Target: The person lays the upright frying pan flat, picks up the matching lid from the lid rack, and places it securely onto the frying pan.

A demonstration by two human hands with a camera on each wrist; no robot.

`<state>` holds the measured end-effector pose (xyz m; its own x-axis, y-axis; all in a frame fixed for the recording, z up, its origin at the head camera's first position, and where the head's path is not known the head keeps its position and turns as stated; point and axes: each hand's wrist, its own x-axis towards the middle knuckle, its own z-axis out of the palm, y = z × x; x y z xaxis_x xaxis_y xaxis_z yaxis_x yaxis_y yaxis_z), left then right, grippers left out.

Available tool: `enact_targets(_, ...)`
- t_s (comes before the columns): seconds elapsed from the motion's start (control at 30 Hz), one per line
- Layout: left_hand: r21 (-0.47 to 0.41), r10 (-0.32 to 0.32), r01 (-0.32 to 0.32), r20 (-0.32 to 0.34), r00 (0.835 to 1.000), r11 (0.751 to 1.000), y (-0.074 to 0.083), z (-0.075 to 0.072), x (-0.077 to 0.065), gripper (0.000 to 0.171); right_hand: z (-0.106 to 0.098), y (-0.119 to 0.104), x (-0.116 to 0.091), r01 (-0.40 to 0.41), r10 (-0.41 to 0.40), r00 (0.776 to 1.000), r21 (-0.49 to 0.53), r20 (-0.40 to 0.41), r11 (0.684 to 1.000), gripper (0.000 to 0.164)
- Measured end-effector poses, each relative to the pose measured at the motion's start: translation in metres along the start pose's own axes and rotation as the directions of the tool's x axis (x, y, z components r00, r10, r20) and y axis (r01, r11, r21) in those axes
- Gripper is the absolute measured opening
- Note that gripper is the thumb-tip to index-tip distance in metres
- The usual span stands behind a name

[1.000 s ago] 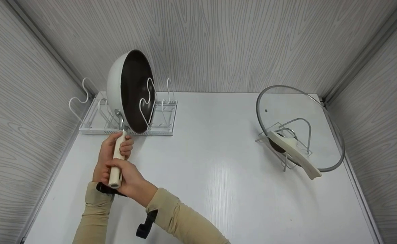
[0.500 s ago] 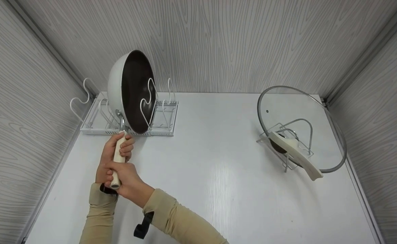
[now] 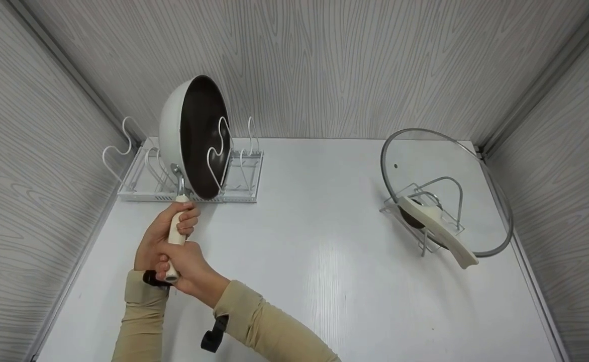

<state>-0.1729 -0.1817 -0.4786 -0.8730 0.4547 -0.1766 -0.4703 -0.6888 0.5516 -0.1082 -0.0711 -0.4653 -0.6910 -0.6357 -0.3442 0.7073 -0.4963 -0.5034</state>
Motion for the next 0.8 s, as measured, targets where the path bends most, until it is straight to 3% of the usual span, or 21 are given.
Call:
enact_targets(0.2, -0.036, 0.017, -0.017, 0.004, 1.0, 0.999, -0.0012, -0.0009, 0.0005, 0.015, -0.0019, 0.0, -0.0011, 0.004, -0.004, 1.0, -0.051, -0.001, 0.999, 0.02)
enact_targets(0.5, -0.042, 0.018, -0.019, -0.026, 0.999, 0.999, -0.0026, -0.0002, -0.0031, 0.013, -0.0022, 0.0013, -0.0015, 0.005, -0.006, 1.0, -0.049, -0.01, 0.999, 0.026)
enact_targets(0.8, -0.003, 0.021, -0.021, -0.022, 1.0, 1.0, -0.0009, 0.0046, -0.0054, 0.013, 0.002, 0.0023, -0.0052, 0.008, -0.007, 1.0, -0.055, 0.011, 0.998, 0.022)
